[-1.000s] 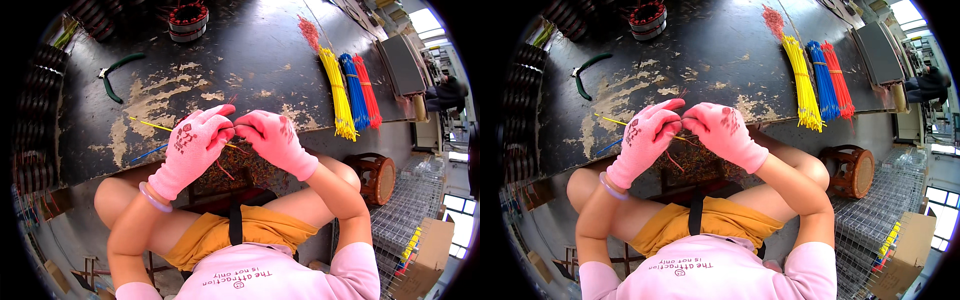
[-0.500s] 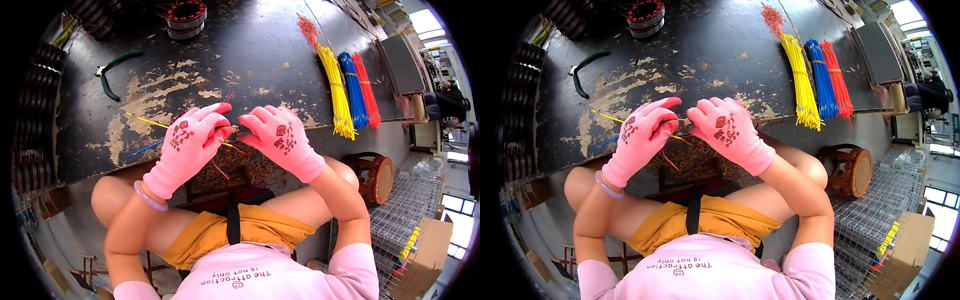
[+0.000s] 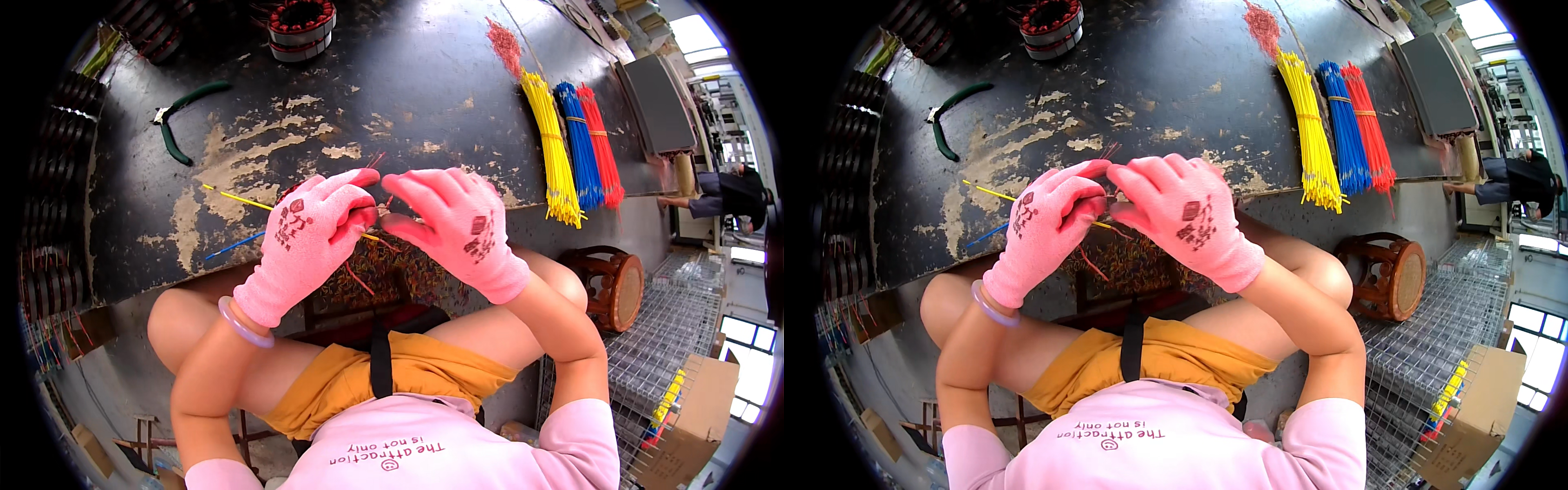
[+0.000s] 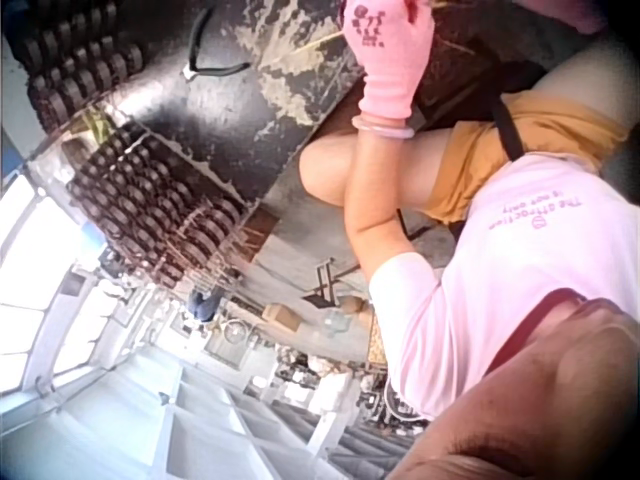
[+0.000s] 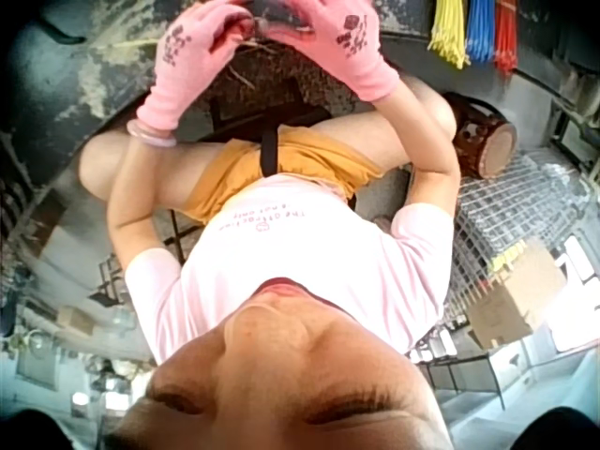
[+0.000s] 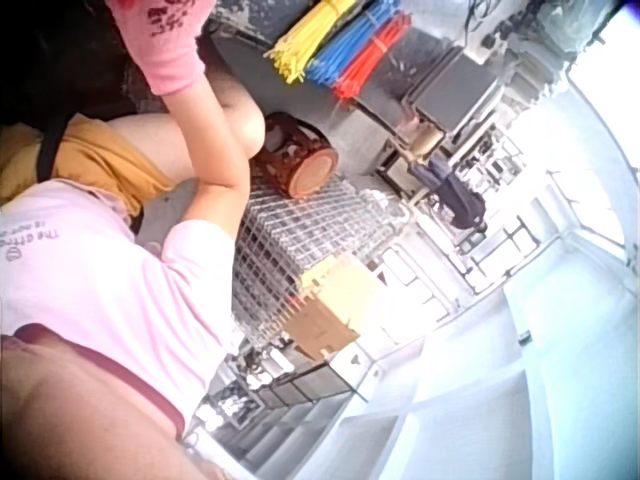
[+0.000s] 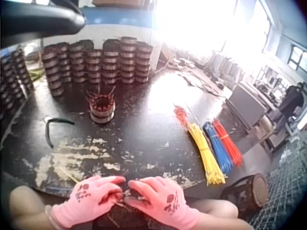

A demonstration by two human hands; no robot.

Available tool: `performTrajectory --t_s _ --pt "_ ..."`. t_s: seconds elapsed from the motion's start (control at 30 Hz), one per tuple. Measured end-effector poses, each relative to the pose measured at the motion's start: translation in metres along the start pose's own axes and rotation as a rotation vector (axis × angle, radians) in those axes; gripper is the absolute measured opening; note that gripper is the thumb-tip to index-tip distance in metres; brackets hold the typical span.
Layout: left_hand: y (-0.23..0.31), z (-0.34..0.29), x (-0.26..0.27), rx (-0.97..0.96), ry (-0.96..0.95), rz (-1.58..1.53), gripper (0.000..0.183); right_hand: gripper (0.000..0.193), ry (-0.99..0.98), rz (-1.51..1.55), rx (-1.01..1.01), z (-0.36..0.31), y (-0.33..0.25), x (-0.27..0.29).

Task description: The person is inserting wires into the slots of motor stators, securing the wires with plastic ties, and using pliers to cut the excess material. They move the stators between the workbench and stacks while handling colored wires and wire ties.

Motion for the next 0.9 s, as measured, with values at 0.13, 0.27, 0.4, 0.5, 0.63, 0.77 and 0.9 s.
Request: performTrajectory --t_s 0.13,0.27,0.4,0.5,0.63,0.77,0.9 --pt "-0.002 0.001 -0.002 -0.005 0.004 -0.019 0.015 0.017 -0.074 -0.114 0.093 -0.005 0.000 -0.009" --pt "0.000 -0.001 -0.002 0.008 0.005 -0.013 0.015 0.016 -0.108 -0.044 -0.097 -0.012 0.015 0.005" --pt "0.001 0.000 -0.004 -0.047 0.087 0.045 0.016 0.018 -0.189 0.630 -0.489 0.006 0.005 0.004" --pt "0.008 -0.002 0.012 0.025 0.013 0.020 0.020 0.023 -0.279 0.921 -0.626 0.015 0.010 -0.010" --pt "0.011 0.003 0.037 -0.065 0.221 0.136 0.025 0.029 -0.310 0.817 -0.651 0.016 0.014 -0.013" --pt "0.000 -0.002 0.014 -0.057 0.171 0.275 0.028 0.035 -0.332 0.690 -0.600 0.017 0.017 -0.017" --pt "-0.001 0.002 0.000 0.023 0.101 0.248 0.032 0.031 -0.238 0.818 -0.665 0.006 0.021 -0.012"
Point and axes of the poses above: each hand's wrist, its own z-axis towards the middle knuckle, its own x-axis out of the back of the hand, y = z × x, the point moved 1 cm from there along z, towards the middle knuckle, and after that the axes turned 9 degrees about x, right-handed, at the moved point
